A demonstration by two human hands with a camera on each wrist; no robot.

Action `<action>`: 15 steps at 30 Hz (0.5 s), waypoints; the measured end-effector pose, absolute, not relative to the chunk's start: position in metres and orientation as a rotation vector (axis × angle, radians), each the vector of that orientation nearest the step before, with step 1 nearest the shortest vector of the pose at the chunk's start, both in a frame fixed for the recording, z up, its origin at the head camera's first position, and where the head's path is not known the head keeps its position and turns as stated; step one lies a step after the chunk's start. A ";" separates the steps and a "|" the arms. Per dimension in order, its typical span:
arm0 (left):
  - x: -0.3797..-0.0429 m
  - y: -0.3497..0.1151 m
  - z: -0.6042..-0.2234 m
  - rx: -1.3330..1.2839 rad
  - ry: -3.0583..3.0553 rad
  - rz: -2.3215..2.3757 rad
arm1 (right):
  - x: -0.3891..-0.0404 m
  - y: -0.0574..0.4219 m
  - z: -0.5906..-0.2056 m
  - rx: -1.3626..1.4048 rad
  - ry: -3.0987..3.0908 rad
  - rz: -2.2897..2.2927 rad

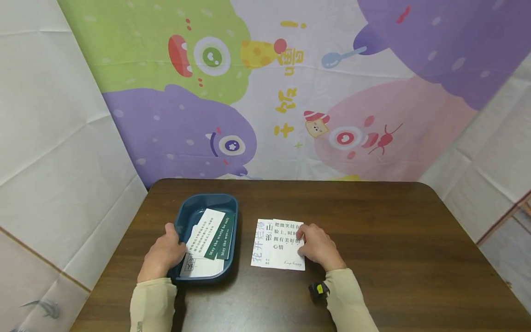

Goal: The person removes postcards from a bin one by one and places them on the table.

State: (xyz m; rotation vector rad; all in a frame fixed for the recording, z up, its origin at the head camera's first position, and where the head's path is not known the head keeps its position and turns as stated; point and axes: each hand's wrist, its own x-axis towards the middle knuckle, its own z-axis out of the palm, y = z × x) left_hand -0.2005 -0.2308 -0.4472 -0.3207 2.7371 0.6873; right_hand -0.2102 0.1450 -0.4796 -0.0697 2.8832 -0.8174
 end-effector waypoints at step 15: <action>-0.201 -0.231 -0.448 -0.325 2.735 0.682 | -0.207 0.142 -0.471 -0.091 2.914 -0.815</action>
